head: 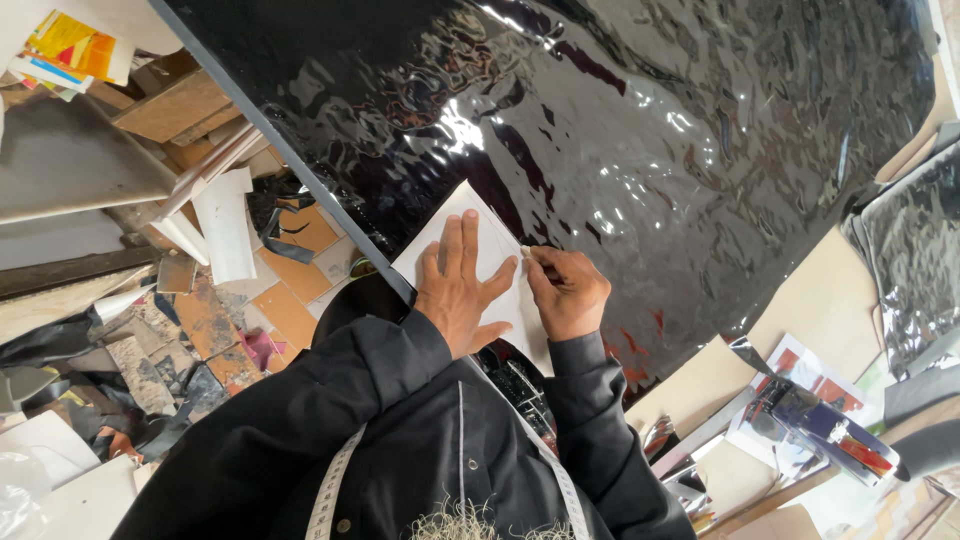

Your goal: The person uses a ruler and chalk to mark a white paper template on a black glossy sheet, then cuts the sheet along the marked lines with scissors. The person repeats the process with a second template, marking and cutting the material.

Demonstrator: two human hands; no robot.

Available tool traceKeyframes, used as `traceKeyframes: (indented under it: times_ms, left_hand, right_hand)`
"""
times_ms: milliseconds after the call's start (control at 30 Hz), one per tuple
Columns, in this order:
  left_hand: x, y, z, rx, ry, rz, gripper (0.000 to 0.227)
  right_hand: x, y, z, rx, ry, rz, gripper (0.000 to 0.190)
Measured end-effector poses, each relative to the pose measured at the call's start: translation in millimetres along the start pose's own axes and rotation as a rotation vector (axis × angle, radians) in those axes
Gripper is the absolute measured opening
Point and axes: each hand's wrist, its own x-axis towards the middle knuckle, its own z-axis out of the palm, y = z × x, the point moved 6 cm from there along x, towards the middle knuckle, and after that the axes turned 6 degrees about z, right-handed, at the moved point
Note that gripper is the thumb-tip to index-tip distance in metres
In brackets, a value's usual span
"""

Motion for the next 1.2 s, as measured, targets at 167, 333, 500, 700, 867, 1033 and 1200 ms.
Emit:
traceKeyframes:
  times_ms: [167, 333, 500, 700, 867, 1033, 1200]
  left_hand:
    - [0, 0, -1, 0.008, -0.002, -0.013, 0.085]
    - [1, -1, -1, -0.02, -0.01, -0.011, 0.086]
    - [1, 0, -2, -0.036, 0.013, -0.021, 0.085]
    - [1, -1, 0, -0.088, 0.012, -0.012, 0.086]
    - [0, 0, 2, -0.09, 0.036, -0.006, 0.087]
    - [1, 0, 4, -0.096, 0.034, -0.005, 0.088]
    - [0, 0, 4, -0.103, 0.032, -0.008, 0.087]
  right_hand:
    - [-8, 7, -5, -0.002, 0.003, 0.037, 0.018]
    - [-19, 16, -15, -0.03, 0.037, 0.065, 0.017]
    - [-33, 25, -24, -0.033, 0.067, 0.097, 0.016]
    - [-46, 31, -34, -0.049, 0.089, 0.13, 0.016]
    - [-54, 35, -40, -0.024, 0.113, 0.16, 0.016]
    - [-62, 40, -46, -0.033, 0.13, 0.208, 0.015]
    - [-68, 46, -50, -0.028, 0.143, 0.217, 0.016]
